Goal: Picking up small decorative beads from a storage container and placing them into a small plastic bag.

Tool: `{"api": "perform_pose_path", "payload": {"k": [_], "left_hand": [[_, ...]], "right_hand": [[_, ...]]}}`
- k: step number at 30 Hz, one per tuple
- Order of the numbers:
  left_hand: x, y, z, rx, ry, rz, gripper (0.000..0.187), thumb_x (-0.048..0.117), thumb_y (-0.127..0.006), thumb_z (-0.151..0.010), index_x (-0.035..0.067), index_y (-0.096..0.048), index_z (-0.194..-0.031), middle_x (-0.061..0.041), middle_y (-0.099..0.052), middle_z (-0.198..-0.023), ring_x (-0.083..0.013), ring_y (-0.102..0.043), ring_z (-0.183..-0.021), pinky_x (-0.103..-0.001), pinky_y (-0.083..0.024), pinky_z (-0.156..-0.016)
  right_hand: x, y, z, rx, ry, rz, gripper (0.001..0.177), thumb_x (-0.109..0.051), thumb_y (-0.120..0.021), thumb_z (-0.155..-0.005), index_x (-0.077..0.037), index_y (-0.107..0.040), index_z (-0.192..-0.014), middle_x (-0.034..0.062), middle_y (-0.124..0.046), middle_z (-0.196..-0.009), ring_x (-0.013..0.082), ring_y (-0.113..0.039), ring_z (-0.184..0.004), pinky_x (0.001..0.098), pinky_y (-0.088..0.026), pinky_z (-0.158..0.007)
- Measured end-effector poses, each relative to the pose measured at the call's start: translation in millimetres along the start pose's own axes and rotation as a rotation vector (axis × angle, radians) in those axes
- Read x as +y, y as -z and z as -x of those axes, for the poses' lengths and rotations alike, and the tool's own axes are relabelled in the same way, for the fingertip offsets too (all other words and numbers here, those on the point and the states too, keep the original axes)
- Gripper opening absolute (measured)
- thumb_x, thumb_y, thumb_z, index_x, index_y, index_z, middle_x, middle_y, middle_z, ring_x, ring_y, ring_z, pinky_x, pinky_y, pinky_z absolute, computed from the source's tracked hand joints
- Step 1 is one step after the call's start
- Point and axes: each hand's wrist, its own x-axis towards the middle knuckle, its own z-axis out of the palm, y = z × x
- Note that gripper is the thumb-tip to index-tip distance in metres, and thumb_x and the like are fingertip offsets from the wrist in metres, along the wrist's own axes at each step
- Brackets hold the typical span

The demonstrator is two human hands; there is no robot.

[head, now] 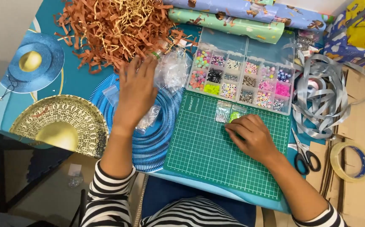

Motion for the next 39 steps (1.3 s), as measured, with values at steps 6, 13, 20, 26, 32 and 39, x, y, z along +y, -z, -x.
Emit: {"api": "perform_pose_path", "payload": {"k": [6, 13, 20, 26, 32, 39], "left_hand": [[-19.6, -2.3, -7.1, -0.087, 0.014, 0.087, 0.076, 0.009, -0.084, -0.089, 0.011, -0.053, -0.158, -0.023, -0.073, -0.135, -0.0510, -0.045, -0.152, -0.082, -0.004, -0.122], [-23.1, -4.6, -5.5, 0.023, -0.042, 0.038, 0.058, 0.017, -0.087, -0.092, 0.017, -0.066, -0.146, -0.011, -0.077, -0.125, -0.0365, -0.057, -0.144, -0.084, -0.003, -0.122], [35.9, -12.7, -10.7, 0.179, 0.157, 1.670, 0.053, 0.019, -0.078, -0.104, 0.010, -0.051, -0.148, -0.017, -0.068, -0.135, -0.0272, -0.070, -0.128, -0.048, -0.053, -0.122], [126.2, -50.0, -6.4, -0.499, 0.392, 2.186, 0.045, 0.029, -0.065, -0.109, 0.007, -0.046, -0.143, -0.021, -0.074, -0.130, -0.0269, -0.077, -0.118, -0.044, -0.057, -0.115], [151.3, -83.4, 3.9, -0.676, 0.410, 2.185, 0.053, 0.021, -0.069, -0.106, 0.006, -0.040, -0.147, -0.023, -0.065, -0.137, -0.0326, -0.072, -0.126, -0.046, -0.053, -0.117], [147.4, -84.0, 8.0, -0.710, 0.414, 2.152, 0.065, 0.020, -0.067, -0.108, 0.005, -0.028, -0.158, -0.021, -0.057, -0.144, -0.0315, -0.066, -0.133, -0.042, -0.051, -0.119]], "right_hand": [[0.2, 2.4, -2.6, 0.017, 0.031, 0.012, 0.003, -0.010, -0.080, -0.099, -0.007, -0.080, -0.100, 0.0056, -0.076, -0.093, 0.0262, -0.070, -0.089, 0.0376, -0.055, -0.078], [-6.5, 3.4, -6.0, 0.006, 0.071, 0.025, 0.003, -0.008, -0.081, -0.096, -0.007, -0.080, -0.099, 0.0054, -0.076, -0.093, 0.0252, -0.070, -0.089, 0.0373, -0.055, -0.079], [-14.6, 4.5, -1.0, 0.136, -0.205, -0.214, 0.023, -0.008, -0.084, -0.093, -0.008, -0.081, -0.116, 0.0038, -0.079, -0.104, 0.0256, -0.072, -0.091, 0.0394, -0.060, -0.084], [-8.0, 2.5, 8.7, 0.346, -0.154, -0.198, 0.054, -0.008, -0.094, -0.082, -0.002, -0.070, -0.130, 0.0146, -0.069, -0.125, 0.0357, -0.069, -0.112, 0.0479, -0.062, -0.091], [-0.8, 10.6, 9.4, 0.375, -0.179, -0.186, 0.042, -0.010, -0.093, -0.085, -0.005, -0.070, -0.119, 0.0147, -0.064, -0.124, 0.0351, -0.068, -0.110, 0.0460, -0.062, -0.090], [3.2, 7.9, 7.0, 0.322, -0.222, -0.244, 0.022, -0.003, -0.084, -0.093, -0.007, -0.077, -0.112, 0.0113, -0.068, -0.117, 0.0345, -0.070, -0.106, 0.0471, -0.060, -0.088]]}}
